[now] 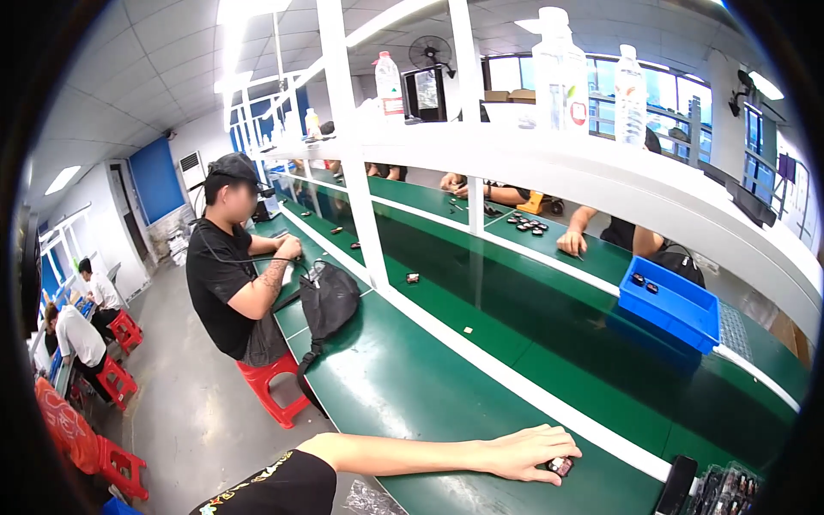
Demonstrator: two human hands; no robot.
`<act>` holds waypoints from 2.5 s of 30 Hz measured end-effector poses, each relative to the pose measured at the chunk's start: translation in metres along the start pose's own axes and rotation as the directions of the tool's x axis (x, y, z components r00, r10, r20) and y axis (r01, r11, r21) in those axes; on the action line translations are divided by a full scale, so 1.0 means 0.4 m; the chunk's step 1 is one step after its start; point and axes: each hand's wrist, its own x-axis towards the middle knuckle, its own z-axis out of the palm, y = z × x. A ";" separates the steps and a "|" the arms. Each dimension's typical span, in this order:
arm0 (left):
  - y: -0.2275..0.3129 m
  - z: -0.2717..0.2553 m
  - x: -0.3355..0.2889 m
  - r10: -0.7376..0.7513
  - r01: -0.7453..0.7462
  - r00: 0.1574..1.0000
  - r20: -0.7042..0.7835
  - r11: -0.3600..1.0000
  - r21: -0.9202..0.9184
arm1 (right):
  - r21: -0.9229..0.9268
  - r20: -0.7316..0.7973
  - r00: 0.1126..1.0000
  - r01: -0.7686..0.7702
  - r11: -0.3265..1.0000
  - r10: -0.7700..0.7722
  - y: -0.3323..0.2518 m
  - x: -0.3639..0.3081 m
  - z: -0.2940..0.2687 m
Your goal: The recorder uses tweezers and hands to assemble components within a small electronic housing at a factory workstation.
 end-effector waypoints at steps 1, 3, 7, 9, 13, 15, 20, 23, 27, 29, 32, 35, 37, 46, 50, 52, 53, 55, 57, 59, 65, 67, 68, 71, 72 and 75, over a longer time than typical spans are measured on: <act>0.001 -0.008 0.006 0.001 -0.001 1.000 -0.005 1.000 0.007 | -0.071 -0.025 0.989 0.144 0.987 -0.146 -0.083 0.021 0.020; 0.002 -0.015 0.002 -0.070 0.070 0.998 -0.003 0.997 0.044 | 0.081 0.187 0.982 -0.007 0.997 -0.008 -0.171 0.079 0.075; -0.009 -0.025 -0.003 -0.091 0.091 0.996 -0.023 0.996 0.021 | 0.345 0.116 0.975 0.137 0.928 -0.188 -0.202 0.144 0.252; -0.013 -0.027 -0.002 -0.076 0.076 0.997 -0.021 0.997 0.011 | 0.435 0.144 0.977 0.081 0.897 -0.158 -0.185 0.157 0.330; -0.004 -0.018 -0.007 -0.036 0.036 0.999 -0.027 0.999 0.021 | 0.614 0.193 0.981 -0.116 0.781 -0.006 -0.140 0.131 0.443; 0.009 -0.035 -0.009 -0.041 0.041 0.999 0.022 0.999 -0.004 | 0.659 0.238 0.971 -0.168 0.733 0.009 -0.124 0.109 0.456; 0.005 -0.025 -0.011 0.052 -0.052 0.998 -0.017 0.997 0.049 | 0.698 0.403 0.893 -0.440 0.565 0.198 -0.151 0.099 0.418; 0.000 -0.049 -0.014 0.014 -0.015 0.999 0.029 1.000 0.027 | 0.631 0.198 0.978 -0.181 0.754 0.069 -0.176 0.120 0.438; 0.001 -0.078 -0.005 -0.067 0.067 0.995 0.075 0.998 -0.001 | 0.657 0.228 0.973 -0.172 0.734 0.024 -0.189 0.140 0.447; -0.002 -0.073 0.004 -0.084 0.085 0.993 0.081 0.996 -0.011 | 0.626 0.234 0.972 -0.168 0.762 0.023 -0.186 0.144 0.441; -0.001 -0.060 0.013 -0.082 0.083 0.992 0.094 0.997 -0.008 | 0.603 0.221 0.975 -0.121 0.789 -0.020 -0.184 0.143 0.442; 0.003 -0.054 0.013 -0.080 0.083 0.993 0.090 0.996 -0.033 | 0.600 0.216 0.976 -0.098 0.794 -0.043 -0.190 0.146 0.450; 0.005 -0.052 0.011 -0.092 0.095 0.992 0.091 0.995 -0.028 | 0.617 0.181 0.982 -0.068 0.784 -0.058 -0.200 0.151 0.459; 0.004 -0.054 0.010 -0.081 0.083 0.994 0.076 0.996 -0.022 | 0.579 0.174 0.982 -0.044 0.814 -0.070 -0.197 0.153 0.467; 0.001 -0.057 0.010 -0.088 0.090 0.993 0.084 0.996 -0.021 | 0.592 0.166 0.983 -0.042 0.805 -0.071 -0.202 0.155 0.464; 0.001 -0.057 0.009 -0.084 0.087 0.993 0.087 0.996 -0.030 | 0.593 0.159 0.984 -0.033 0.805 -0.077 -0.198 0.153 0.471; 0.000 -0.056 0.010 -0.084 0.087 0.993 0.087 0.996 -0.030 | 0.593 0.151 0.985 -0.024 0.805 -0.082 -0.196 0.152 0.473; -0.002 -0.055 0.012 -0.089 0.093 0.992 0.088 0.995 -0.041 | 0.580 0.155 0.986 -0.036 0.814 -0.066 -0.199 0.154 0.470; -0.003 -0.054 0.010 -0.096 0.101 0.991 0.096 0.994 -0.041 | 0.567 0.158 0.986 -0.050 0.822 -0.049 -0.202 0.152 0.467; -0.001 -0.058 0.010 -0.102 0.106 0.989 0.104 0.994 -0.036 | 0.576 0.186 0.982 -0.082 0.813 -0.033 -0.205 0.151 0.464; 0.024 -0.066 0.015 -0.156 0.162 0.985 0.078 0.984 -0.074 | 0.530 0.073 0.995 0.014 0.848 -0.063 -0.193 0.141 0.465; 0.023 -0.067 0.015 -0.151 0.160 0.984 0.097 0.983 -0.088 | 0.507 0.039 0.995 0.064 0.860 -0.097 -0.197 0.135 0.465; 0.023 -0.068 0.015 -0.155 0.164 0.983 0.099 0.982 -0.089 | 0.481 0.008 0.991 0.112 0.870 -0.132 -0.199 0.131 0.466; 0.023 -0.072 0.018 -0.160 0.164 0.981 0.109 0.986 -0.034 | 0.420 -0.034 0.979 0.198 0.886 -0.203 -0.196 0.131 0.476; 0.022 -0.071 0.019 -0.163 0.168 0.980 0.114 0.985 -0.039 | 0.420 -0.030 0.979 0.194 0.886 -0.201 -0.196 0.132 0.476; 0.018 -0.073 0.021 -0.164 0.171 0.979 0.123 0.984 -0.052 | 0.381 -0.042 0.974 0.221 0.898 -0.222 -0.201 0.137 0.475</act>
